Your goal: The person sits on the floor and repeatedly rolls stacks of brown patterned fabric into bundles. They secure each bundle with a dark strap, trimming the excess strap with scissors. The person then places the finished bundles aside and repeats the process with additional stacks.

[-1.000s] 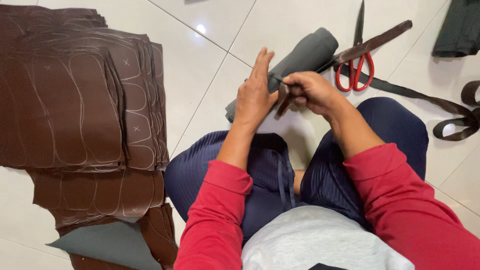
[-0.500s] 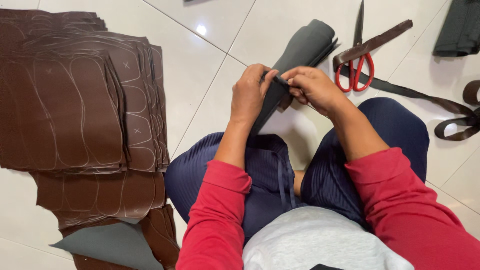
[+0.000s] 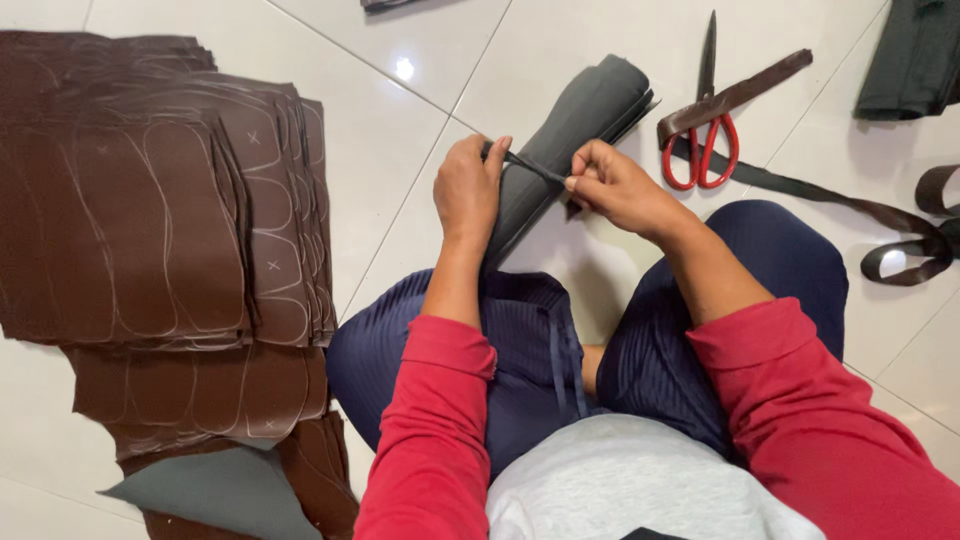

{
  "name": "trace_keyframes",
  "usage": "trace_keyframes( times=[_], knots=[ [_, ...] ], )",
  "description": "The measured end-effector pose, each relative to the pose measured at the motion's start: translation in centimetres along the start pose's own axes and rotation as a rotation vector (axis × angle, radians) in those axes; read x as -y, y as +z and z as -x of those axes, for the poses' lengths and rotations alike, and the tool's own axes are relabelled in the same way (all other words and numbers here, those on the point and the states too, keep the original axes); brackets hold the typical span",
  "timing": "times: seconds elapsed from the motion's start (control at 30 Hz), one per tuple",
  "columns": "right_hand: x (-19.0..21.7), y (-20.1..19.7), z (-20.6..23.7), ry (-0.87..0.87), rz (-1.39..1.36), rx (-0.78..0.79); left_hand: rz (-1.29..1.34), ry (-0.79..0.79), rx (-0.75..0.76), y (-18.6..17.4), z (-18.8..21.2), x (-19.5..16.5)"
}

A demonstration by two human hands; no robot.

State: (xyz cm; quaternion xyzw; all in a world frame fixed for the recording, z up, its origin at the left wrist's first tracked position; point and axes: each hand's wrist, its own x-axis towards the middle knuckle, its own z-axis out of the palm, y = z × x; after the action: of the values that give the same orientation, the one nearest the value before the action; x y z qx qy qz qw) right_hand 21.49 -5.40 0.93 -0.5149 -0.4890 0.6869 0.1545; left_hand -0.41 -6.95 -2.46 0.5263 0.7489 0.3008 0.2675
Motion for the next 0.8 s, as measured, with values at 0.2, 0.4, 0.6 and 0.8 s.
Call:
trace_keyframes(
  times=[0.2, 0.4, 0.6, 0.8],
  knots=[
    [0.7, 0.5, 0.0, -0.051, 0.051, 0.060, -0.071, -0.066, 0.003, 0.1, 0.0, 0.5],
    [1.0, 2.0, -0.3, -0.100, 0.307, -0.127, 0.040, 0.226, -0.085, -0.2, 0.6, -0.8],
    [-0.3, 3.0, -2.3, -0.310, -0.022, -0.059, 0.284, 0.495, -0.074, -1.6, 1.4, -2.7],
    [0.0, 2.2, -2.9, -0.089, -0.055, -0.092, 0.393, 0.160, 0.264, -2.4, 0.8, -2.2]
  ],
)
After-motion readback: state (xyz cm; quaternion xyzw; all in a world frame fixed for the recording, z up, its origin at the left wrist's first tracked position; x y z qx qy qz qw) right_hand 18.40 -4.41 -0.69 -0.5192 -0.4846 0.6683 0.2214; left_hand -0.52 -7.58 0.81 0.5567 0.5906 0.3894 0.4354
